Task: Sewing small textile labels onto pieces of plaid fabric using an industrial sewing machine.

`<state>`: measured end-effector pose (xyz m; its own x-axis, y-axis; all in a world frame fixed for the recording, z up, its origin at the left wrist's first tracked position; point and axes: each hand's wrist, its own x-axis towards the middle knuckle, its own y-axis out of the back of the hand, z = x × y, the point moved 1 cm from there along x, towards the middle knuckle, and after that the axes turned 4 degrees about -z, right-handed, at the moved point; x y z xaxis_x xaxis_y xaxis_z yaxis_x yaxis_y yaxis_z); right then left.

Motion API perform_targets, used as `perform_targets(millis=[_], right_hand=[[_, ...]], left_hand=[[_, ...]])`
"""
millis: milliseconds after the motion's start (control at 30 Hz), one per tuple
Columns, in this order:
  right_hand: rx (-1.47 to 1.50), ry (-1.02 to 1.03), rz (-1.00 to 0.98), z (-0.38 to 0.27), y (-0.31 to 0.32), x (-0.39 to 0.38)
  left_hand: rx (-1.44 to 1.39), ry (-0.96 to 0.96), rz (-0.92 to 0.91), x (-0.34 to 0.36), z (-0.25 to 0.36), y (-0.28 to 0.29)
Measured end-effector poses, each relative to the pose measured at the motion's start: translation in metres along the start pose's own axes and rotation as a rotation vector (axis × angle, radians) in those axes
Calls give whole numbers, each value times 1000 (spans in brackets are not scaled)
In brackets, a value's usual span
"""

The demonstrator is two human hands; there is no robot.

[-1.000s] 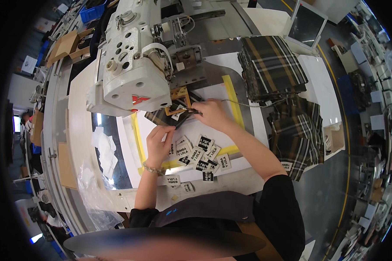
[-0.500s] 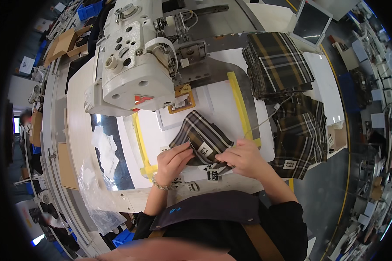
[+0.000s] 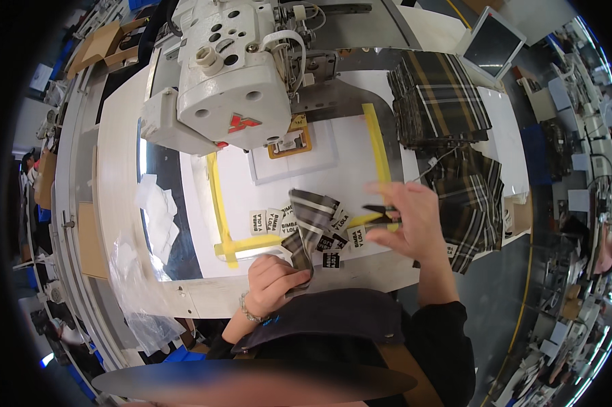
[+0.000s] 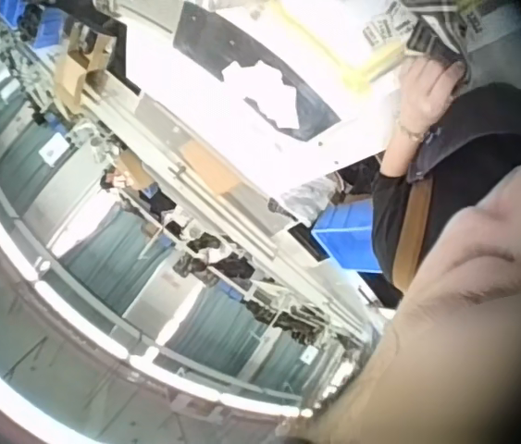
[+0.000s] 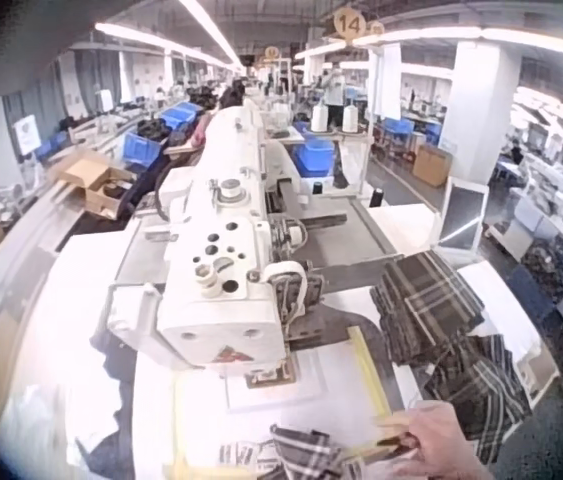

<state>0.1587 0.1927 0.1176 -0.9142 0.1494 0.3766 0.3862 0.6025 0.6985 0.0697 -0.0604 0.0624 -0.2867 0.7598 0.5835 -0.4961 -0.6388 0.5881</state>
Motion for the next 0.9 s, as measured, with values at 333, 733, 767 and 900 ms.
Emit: perform_targets(millis=[333, 733, 767, 900], right_hand=[[-812, 573, -250, -4, -15, 63], [-606, 824, -550, 9, -82, 84], [-608, 824, -548, 10, -84, 84], [-594, 734, -598, 14, -82, 90]], left_hand=[[191, -234, -345, 13, 36, -6], [232, -250, -225, 12, 51, 3], [230, -251, -206, 13, 51, 4], [238, -268, -190, 13, 49, 4]])
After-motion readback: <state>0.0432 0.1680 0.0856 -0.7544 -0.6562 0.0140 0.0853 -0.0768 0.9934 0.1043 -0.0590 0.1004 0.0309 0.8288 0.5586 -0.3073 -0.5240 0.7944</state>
